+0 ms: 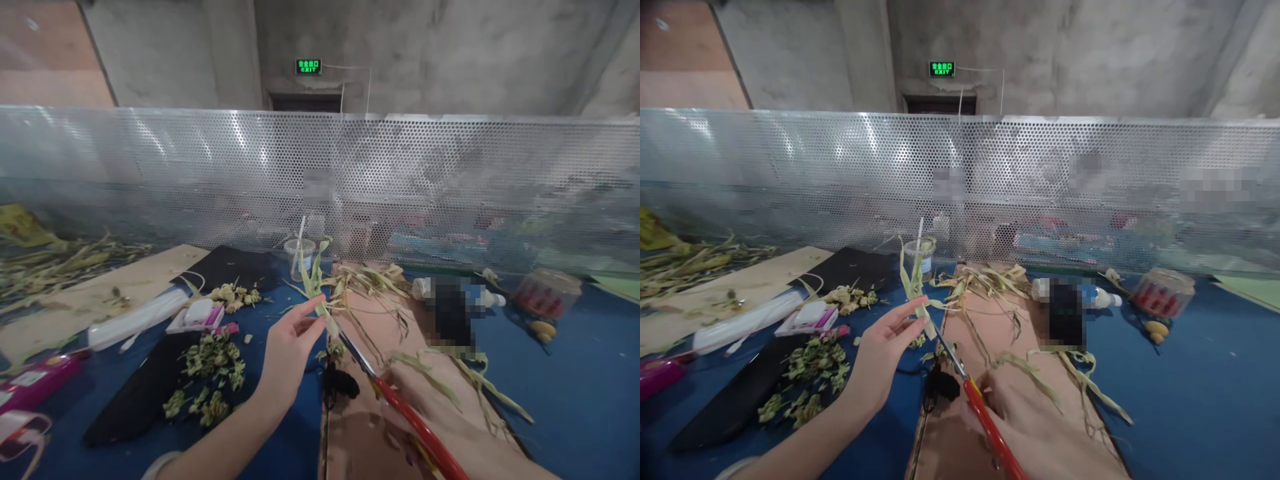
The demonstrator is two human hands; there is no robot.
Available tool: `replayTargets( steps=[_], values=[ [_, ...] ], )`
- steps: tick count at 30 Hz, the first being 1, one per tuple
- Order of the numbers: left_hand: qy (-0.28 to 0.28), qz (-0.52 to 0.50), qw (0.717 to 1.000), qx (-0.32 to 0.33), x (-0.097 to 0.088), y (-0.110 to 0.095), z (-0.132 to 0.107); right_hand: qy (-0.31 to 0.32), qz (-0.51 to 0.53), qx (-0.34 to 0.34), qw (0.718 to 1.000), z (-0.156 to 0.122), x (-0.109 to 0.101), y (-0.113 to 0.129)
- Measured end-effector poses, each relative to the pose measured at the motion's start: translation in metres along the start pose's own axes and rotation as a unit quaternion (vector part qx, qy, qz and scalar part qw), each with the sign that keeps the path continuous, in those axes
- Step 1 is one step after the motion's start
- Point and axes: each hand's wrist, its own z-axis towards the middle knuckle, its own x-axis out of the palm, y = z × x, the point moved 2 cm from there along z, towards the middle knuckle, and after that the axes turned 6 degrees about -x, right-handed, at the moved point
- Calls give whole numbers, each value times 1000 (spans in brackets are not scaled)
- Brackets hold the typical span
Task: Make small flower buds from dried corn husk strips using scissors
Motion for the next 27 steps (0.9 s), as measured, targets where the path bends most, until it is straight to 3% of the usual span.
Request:
replayTargets(
  steps=[5,13,27],
  values=[
    [-9,-6,1000,-13,0,-1,0,31,-39,10,999,-1,3,8],
    [0,-4,1000,-30,4,-1,-6,19,-88,-35,995,-3,-1,22],
    [12,-13,999,-37,5,5,-8,10,-138,-72,988,-3,1,17]
  ],
)
